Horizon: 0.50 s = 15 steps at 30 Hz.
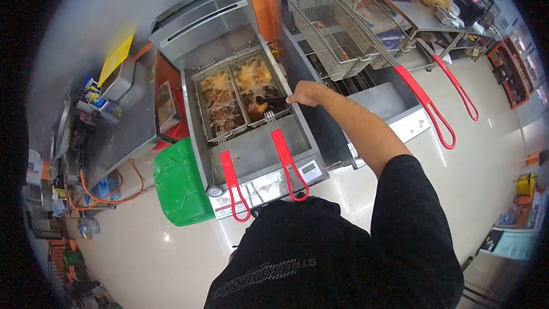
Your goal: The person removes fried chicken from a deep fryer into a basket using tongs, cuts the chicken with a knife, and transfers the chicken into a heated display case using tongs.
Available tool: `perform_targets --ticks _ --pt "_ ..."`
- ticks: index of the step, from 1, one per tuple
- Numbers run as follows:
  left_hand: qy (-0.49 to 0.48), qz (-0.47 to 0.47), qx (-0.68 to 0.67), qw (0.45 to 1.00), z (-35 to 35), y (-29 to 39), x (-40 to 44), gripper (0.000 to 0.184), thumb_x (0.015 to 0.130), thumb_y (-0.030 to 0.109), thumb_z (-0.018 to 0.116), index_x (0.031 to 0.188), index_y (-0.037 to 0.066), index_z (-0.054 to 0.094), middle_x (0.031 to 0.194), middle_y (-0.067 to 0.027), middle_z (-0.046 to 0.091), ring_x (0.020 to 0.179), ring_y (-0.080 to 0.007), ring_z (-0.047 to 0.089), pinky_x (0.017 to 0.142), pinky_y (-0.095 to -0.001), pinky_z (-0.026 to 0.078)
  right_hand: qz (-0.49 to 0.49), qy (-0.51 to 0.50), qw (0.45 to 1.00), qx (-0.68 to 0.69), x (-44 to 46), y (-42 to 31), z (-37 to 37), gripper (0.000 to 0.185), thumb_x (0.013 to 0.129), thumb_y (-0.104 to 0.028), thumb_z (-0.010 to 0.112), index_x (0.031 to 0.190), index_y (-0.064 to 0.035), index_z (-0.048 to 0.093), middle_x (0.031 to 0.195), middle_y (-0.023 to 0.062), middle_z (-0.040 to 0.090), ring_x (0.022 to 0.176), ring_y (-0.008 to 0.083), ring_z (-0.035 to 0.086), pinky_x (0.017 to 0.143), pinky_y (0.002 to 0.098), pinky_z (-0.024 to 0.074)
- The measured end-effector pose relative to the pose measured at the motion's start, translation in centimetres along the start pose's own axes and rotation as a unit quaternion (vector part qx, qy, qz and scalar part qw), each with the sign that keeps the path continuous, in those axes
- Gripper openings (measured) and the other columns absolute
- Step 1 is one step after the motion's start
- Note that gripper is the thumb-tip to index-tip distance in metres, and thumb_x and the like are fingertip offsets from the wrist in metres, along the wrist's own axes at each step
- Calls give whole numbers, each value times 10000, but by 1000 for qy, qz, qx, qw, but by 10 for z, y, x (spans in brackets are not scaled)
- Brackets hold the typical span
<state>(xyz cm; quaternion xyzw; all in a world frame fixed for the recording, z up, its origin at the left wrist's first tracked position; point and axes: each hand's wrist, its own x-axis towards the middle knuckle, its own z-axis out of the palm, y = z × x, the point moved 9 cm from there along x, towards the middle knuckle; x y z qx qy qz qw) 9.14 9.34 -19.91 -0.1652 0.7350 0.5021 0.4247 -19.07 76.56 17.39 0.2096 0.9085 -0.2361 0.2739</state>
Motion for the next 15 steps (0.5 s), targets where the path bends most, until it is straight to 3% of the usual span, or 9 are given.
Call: perform_targets --ticks 4,6,7,9,11,14,15 --pt "28 -7 156 987 -8 -2 -6 384 947 319 550 1124 -17 604 1106 -152 645 982 -244 653 806 -365 545 -26 17 997 -70 0 -12 -6 612 858 -531 584 803 74 659 737 224 653 764 366 667 755 466 504" --pt "21 175 374 911 3 22 -11 364 949 322 549 1119 4 601 1061 -132 657 938 -251 657 782 -375 546 -44 65 992 -103 -1 -16 -15 568 866 -521 576 892 37 681 830 212 678 841 357 674 781 457 510" --pt "32 264 470 841 12 34 -18 354 951 323 548 1117 15 599 1038 -122 662 916 -255 659 771 -379 547 -54 109 986 -117 -7 -16 -21 535 875 -515 568 925 3 692 870 196 682 857 337 673 772 442 513" --pt "19 173 323 930 -2 24 -18 350 950 324 548 1114 18 598 1031 -121 662 909 -254 658 764 -382 546 -55 157 975 -148 -19 -24 -28 482 882 -509 560 1010 -64 695 946 161 687 921 315 660 789 426 515" --pt "17 79 181 980 -6 22 -21 347 950 326 548 1111 22 597 1025 -120 662 902 -254 658 758 -384 546 -32 166 968 -187 -38 -30 -38 463 877 -509 562 1114 -129 678 1019 122 687 1017 311 637 840 424 514" --pt "22 23 78 996 -3 33 -30 342 950 328 549 1106 27 596 1015 -120 662 892 -254 657 749 -388 545 -63 184 964 -181 -55 -37 -45 558 873 -531 564 1045 -8 655 1073 197 662 1009 343 643 858 444 508" --pt "22 18 65 997 -3 35 -30 340 950 328 549 1104 29 596 1012 -119 662 889 -254 657 746 -389 545 -62 188 963 -183 -59 -38 -45 547 871 -527 567 1043 -15 656 1057 191 666 999 341 646 853 442 510"
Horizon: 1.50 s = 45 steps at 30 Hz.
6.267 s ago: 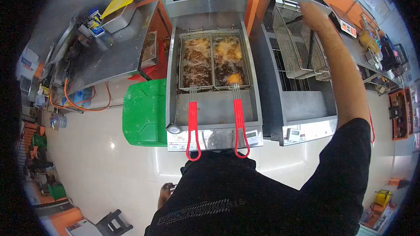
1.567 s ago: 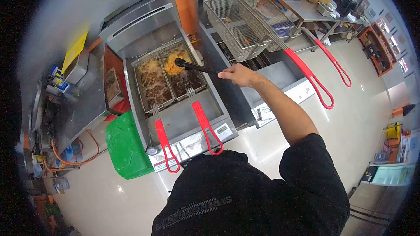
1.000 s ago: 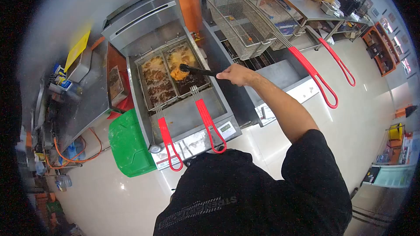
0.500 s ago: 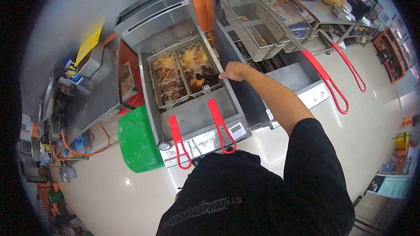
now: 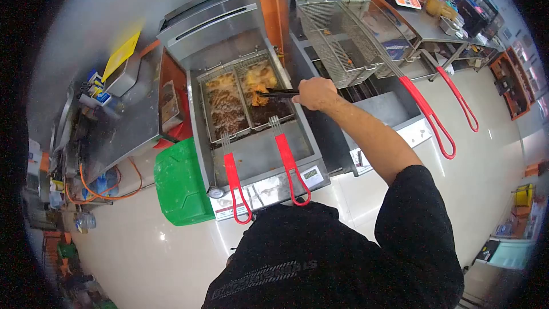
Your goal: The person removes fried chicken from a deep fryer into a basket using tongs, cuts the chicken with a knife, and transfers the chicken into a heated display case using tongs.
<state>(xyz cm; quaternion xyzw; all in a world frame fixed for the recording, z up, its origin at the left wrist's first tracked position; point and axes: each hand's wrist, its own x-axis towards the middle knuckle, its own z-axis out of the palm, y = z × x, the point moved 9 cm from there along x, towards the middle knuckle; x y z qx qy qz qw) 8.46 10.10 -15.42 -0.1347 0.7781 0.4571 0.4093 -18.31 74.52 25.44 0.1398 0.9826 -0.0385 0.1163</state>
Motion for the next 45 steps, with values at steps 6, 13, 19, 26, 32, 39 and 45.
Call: perform_targets --ticks 6,13,19,26,32,39,45 --pt "-17 -5 -34 999 3 17 9 330 950 333 549 1094 40 593 993 -117 663 869 -253 655 727 -396 543 -9 74 996 -54 -17 2 -11 439 862 -498 581 1124 -151 649 891 121 695 869 311 677 748 424 545" --pt "-28 27 -142 989 -3 18 11 318 950 338 549 1082 52 590 971 -115 663 846 -253 653 705 -405 541 -26 113 989 -88 -42 7 -18 439 855 -479 601 1136 -142 603 782 124 677 766 302 680 641 418 538" --pt "-7 -62 -3 998 1 44 -13 234 948 327 543 1074 134 578 895 -63 671 752 -203 634 525 -343 433 -22 85 987 -134 -60 17 -26 423 859 -456 605 1123 -125 597 831 106 692 816 288 687 679 400 543" --pt "9 -101 14 995 5 46 -18 226 952 292 526 1083 115 579 899 -59 681 726 -195 628 527 -363 430 -33 91 984 -148 -59 21 -25 428 870 -445 601 1156 -128 573 806 104 691 802 279 689 647 394 547" --pt "3 -66 4 998 7 39 -9 198 966 264 499 1087 127 577 890 -67 681 690 -184 630 464 -341 413 -44 101 981 -162 -58 22 -26 434 866 -450 604 1170 -143 567 780 98 686 767 273 692 614 384 550" --pt "26 -92 32 995 7 45 -18 170 959 211 488 1071 130 589 907 -75 687 693 -182 633 466 -326 411 -52 114 975 -183 -55 21 -30 452 862 -465 602 1178 -145 557 779 100 681 750 276 692 610 384 550" --pt "11 35 -94 995 14 -12 23 189 929 122 529 1083 34 594 952 -135 675 824 -223 653 617 -349 534 -61 110 968 -217 -46 16 -30 531 845 -484 607 1269 -176 515 795 90 664 744 261 677 611 384 533"
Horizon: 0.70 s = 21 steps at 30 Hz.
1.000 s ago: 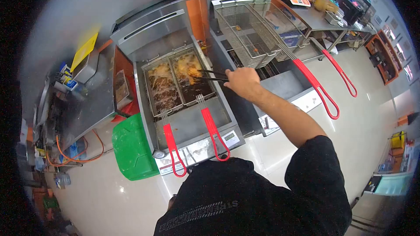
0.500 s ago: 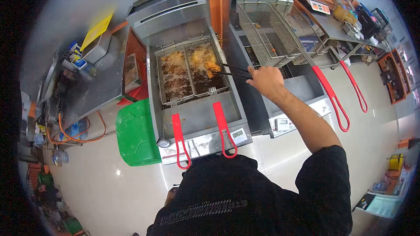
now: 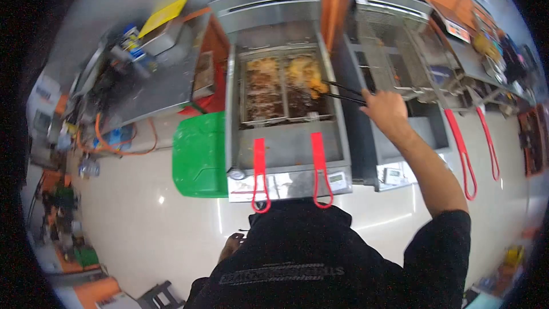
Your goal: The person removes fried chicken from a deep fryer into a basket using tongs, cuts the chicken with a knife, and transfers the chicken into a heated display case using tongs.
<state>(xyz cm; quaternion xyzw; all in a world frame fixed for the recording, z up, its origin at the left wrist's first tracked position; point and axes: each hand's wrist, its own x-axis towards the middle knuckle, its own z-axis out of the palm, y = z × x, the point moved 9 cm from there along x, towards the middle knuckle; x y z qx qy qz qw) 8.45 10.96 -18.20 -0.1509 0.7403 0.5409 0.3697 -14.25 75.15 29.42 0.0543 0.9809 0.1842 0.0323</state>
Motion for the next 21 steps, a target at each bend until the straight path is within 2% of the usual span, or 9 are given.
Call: perform_targets --ticks 2,6,7,9,10,11,15,18,21 --pt "49 -180 -54 981 3 12 -16 205 923 102 540 1090 -7 591 976 -159 668 883 -241 651 695 -337 556 -19 12 1000 -20 3 -17 -14 475 831 -445 641 1183 -139 553 835 95 676 786 267 685 632 387 543" --pt "47 -164 -59 984 2 12 -12 239 931 177 562 1104 17 597 940 -153 676 809 -232 659 630 -325 541 -57 15 997 -46 4 -24 -12 474 835 -415 646 1194 -119 556 830 73 666 804 242 674 642 362 535" --pt "22 -141 -69 987 -1 -5 0 266 931 239 569 1106 40 595 921 -140 682 738 -216 657 555 -318 505 -55 13 997 -43 4 -27 -18 471 835 -411 647 1190 -114 559 831 73 667 811 239 673 648 360 534" --pt "5 -67 82 994 4 25 -11 271 933 267 565 1099 54 593 915 -128 684 703 -206 651 521 -312 476 -59 22 997 -38 7 -28 -23 464 824 -410 658 1175 -120 564 833 81 659 781 240 672 631 356 528" --pt "7 -97 60 993 5 22 -11 260 938 275 556 1087 65 591 911 -118 684 709 -201 648 518 -310 466 -67 34 997 -35 8 -30 -29 460 814 -414 668 1164 -132 566 835 89 650 745 244 672 608 355 522" --pt "9 -126 38 991 5 19 -12 250 944 283 546 1076 76 590 907 -107 685 715 -195 645 515 -307 456 -75 22 996 -37 7 -30 -35 428 845 -385 643 1155 -97 579 834 74 671 816 228 677 653 353 537" --pt "0 -121 61 991 16 50 -35 208 962 206 508 1100 67 579 924 -121 671 820 -228 642 600 -328 494 -47 2 999 -28 5 -21 -52 430 860 -413 622 1158 -107 574 830 68 676 811 231 681 651 349 540" --pt "-22 -57 39 997 18 54 -34 202 965 187 499 1102 60 578 927 -125 665 802 -238 636 619 -348 506 -41 22 999 -18 2 -15 -62 439 862 -421 617 1172 -113 570 837 71 680 818 229 682 647 352 543" --pt "-16 -103 97 990 14 55 -31 214 960 244 515 1105 104 586 914 -89 673 782 -222 631 567 -350 463 -23 30 999 -27 1 -7 -68 442 862 -426 614 1188 -131 568 828 76 684 807 238 685 641 358 546"
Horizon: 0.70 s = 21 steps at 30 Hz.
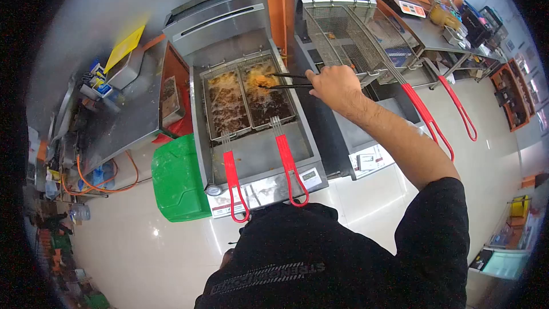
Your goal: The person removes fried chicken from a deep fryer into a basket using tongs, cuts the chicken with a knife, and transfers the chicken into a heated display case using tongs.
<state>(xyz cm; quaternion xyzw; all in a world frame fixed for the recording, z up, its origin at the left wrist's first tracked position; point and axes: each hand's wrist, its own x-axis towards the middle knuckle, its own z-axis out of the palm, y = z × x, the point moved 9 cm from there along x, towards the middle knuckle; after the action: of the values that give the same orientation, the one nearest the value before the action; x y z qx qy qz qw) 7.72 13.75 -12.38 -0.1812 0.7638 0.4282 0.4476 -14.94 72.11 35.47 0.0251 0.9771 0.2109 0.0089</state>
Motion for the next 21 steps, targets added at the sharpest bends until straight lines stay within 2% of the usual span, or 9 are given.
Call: perform_targets --ticks 4,6,10,15,17,21 --pt "12 -5 13 1000 -9 2 5 204 955 299 530 1063 137 592 894 -56 676 711 -193 622 498 -349 409 15 19 1000 19 1 19 -13 430 852 -442 617 1174 -157 585 783 82 682 779 262 688 635 371 550" --pt "17 -7 20 1000 -14 1 9 210 952 308 536 1062 137 585 892 -53 675 703 -188 626 477 -341 402 21 23 999 28 1 27 -20 466 847 -455 611 1219 -178 565 765 91 680 767 276 686 632 384 545" --pt "3 18 17 1000 -15 5 12 226 945 319 548 1071 135 580 896 -52 676 727 -190 637 485 -341 413 33 47 998 32 1 39 -25 475 848 -462 604 1240 -195 564 769 99 683 758 284 684 627 397 542" --pt "-10 -4 -5 1000 -12 3 12 238 938 323 553 1074 130 581 912 -57 676 746 -196 638 506 -339 428 39 47 997 50 -2 39 -28 480 858 -473 593 1254 -202 561 785 108 687 778 288 683 649 401 544" --pt "-31 95 62 993 -9 4 18 229 936 302 553 1091 134 577 924 -65 677 752 -205 636 520 -342 430 43 45 996 59 -4 40 -26 486 858 -484 589 1255 -205 565 794 115 688 790 291 682 663 404 545" --pt "-12 19 48 999 -8 13 1 190 943 266 544 1085 145 576 931 -69 676 750 -215 631 546 -374 433 66 35 990 121 -3 49 -19 470 857 -501 588 1223 -208 605 817 135 685 808 312 674 694 421 537"
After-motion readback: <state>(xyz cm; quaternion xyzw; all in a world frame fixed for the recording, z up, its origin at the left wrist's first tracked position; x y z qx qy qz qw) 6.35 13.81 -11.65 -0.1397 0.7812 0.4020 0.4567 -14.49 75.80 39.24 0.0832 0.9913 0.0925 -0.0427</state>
